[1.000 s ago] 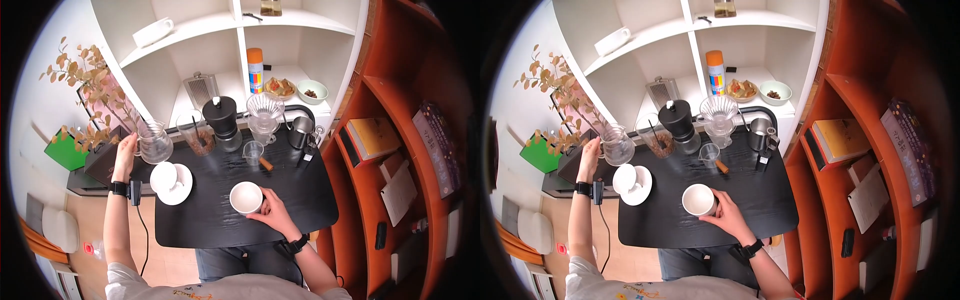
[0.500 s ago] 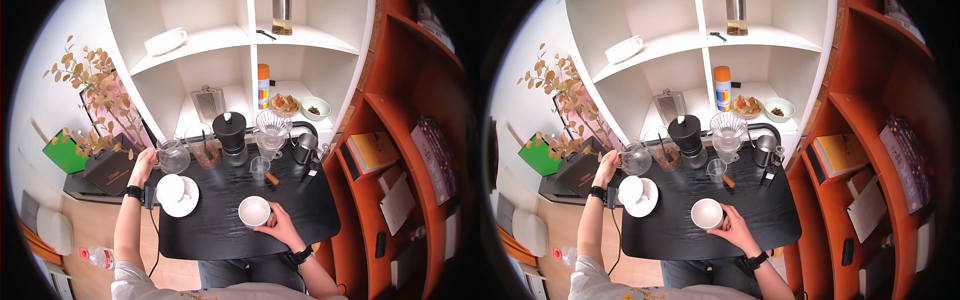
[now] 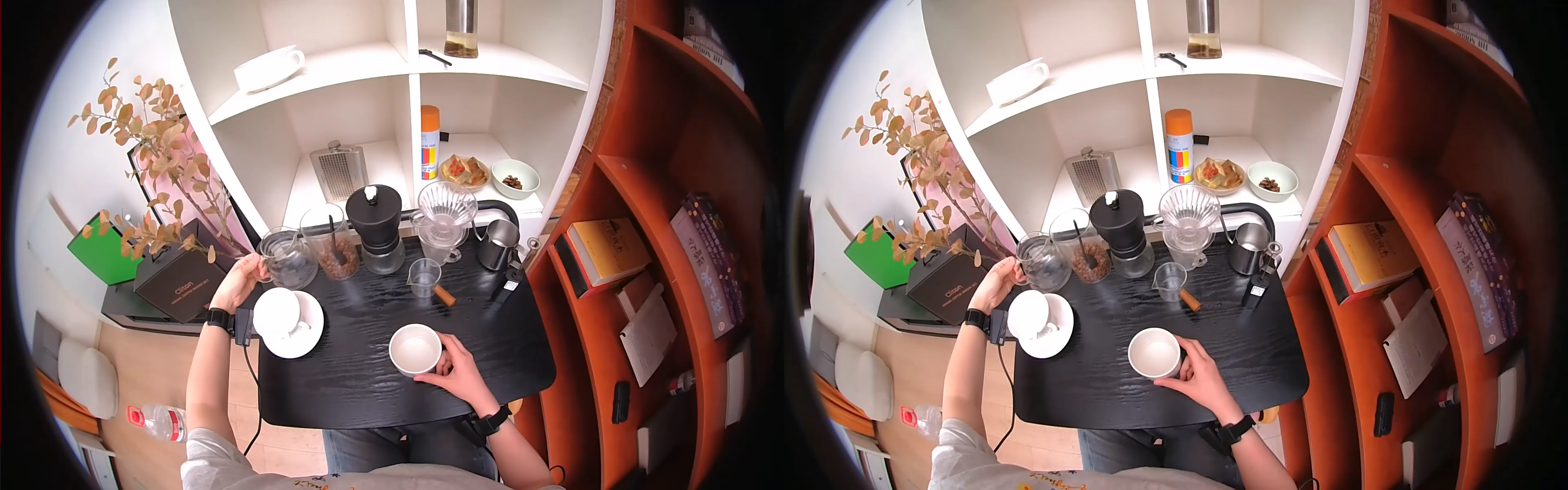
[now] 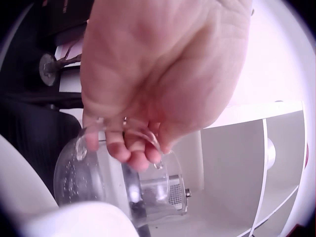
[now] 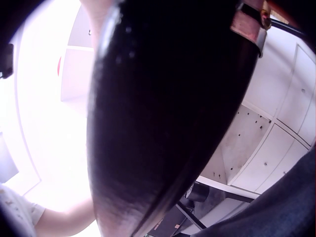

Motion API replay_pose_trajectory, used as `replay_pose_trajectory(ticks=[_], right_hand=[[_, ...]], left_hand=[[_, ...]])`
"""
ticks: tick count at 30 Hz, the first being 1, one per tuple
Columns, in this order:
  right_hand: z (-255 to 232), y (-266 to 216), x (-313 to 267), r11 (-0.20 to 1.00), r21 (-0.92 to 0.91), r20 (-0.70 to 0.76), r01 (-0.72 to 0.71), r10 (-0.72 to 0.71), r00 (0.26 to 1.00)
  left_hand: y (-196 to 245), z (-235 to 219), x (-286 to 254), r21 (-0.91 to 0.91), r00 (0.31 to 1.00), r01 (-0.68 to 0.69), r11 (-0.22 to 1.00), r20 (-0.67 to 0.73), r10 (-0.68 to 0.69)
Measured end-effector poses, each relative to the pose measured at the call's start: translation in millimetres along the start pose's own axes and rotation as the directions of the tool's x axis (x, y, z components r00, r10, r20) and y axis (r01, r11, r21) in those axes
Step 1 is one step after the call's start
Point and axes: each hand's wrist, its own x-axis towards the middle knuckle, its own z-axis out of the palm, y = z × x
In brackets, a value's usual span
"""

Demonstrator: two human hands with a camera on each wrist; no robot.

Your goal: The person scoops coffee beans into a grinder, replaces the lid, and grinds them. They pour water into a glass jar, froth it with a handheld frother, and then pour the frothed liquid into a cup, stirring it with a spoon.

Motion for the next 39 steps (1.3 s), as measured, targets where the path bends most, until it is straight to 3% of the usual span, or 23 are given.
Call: replay_pose_trajectory(ticks=[3,5,7,8,9,10,11,13,14,17,18,19,21,23,26,28,29,32,36,39], right_hand=[[0,1,0,1.0,0.011,-0.001,0.004,-0.004,1.0],[-1,0,0,1.0,0.016,-0.002,0.007,-0.007,1.0],[-1,-2,0,1.0,0.016,0.005,-0.002,0.002,1.0],[-2,-2,0,1.0,0.017,0.003,-0.003,0.003,1.0],[-2,-3,0,1.0,0.013,0.007,-0.005,0.005,1.0],[-2,-3,0,1.0,0.01,0.011,-0.007,0.007,1.0],[-2,-3,0,1.0,0.012,0.005,-0.006,0.006,1.0],[-2,-3,0,0.999,0.035,0.014,-0.002,0.002,1.0],[-2,-1,0,0.999,0.034,0.012,-0.007,0.006,1.0],[-1,2,-1,0.999,0.032,0.015,0.013,-0.013,1.0],[-2,1,-1,0.999,0.03,0.011,0.012,-0.013,1.0],[-1,0,-1,1.0,0.028,0.007,0.013,-0.013,1.0],[0,1,-1,0.999,0.026,0.001,0.026,-0.026,1.0],[-1,2,-1,0.999,0.017,-0.013,0.046,-0.046,0.999],[-1,3,-1,0.999,0.008,-0.005,0.046,-0.046,0.999],[-1,4,-1,0.998,0.013,-0.007,0.057,-0.056,0.998],[-1,5,-1,0.998,0.025,-0.002,0.058,-0.058,0.998],[-1,8,-1,0.997,0.033,0.002,0.067,-0.067,0.998],[-1,8,-2,0.997,0.04,0.002,0.066,-0.066,0.998],[-1,9,-2,0.997,0.028,-0.003,0.076,-0.076,0.997]], left_hand=[[9,4,-6,0.071,0.997,0.078,0.994,0.009,-0.079],[13,4,-7,0.321,0.992,0.114,0.94,-0.083,-0.092],[29,20,-14,0.376,0.989,0.109,0.92,-0.131,-0.063],[38,27,-16,0.531,0.972,0.078,0.844,-0.23,0.055],[43,30,-16,0.671,0.935,0.067,0.738,-0.301,0.188],[46,28,-12,0.797,0.891,-0.05,0.602,-0.237,0.388],[52,30,-14,0.912,0.833,-0.085,0.401,-0.156,0.531],[88,96,-26,0.988,0.666,-0.113,-0.109,0.156,0.729],[102,134,-33,0.983,0.661,-0.164,-0.08,0.17,0.731],[112,206,-41,0.955,0.784,-0.297,0.016,0.234,0.576],[118,236,-45,0.96,0.887,-0.263,0.098,0.2,0.417],[112,255,-41,0.926,0.877,-0.361,0.108,0.297,0.378],[84,275,-21,0.866,0.81,-0.501,0.001,0.468,0.354],[70,298,-3,0.898,0.859,-0.44,-0.015,0.426,0.285],[43,308,31,0.922,0.885,-0.387,-0.004,0.373,0.28],[24,306,51,0.941,0.888,-0.32,0.109,0.258,0.38],[16,304,59,0.939,0.884,-0.326,0.105,0.264,0.386],[5,305,68,0.89,0.879,-0.335,0.308,0.178,0.442],[7,306,71,0.893,0.884,-0.31,0.327,0.143,0.446],[-4,298,84,0.858,0.843,-0.389,0.337,0.184,0.505]])
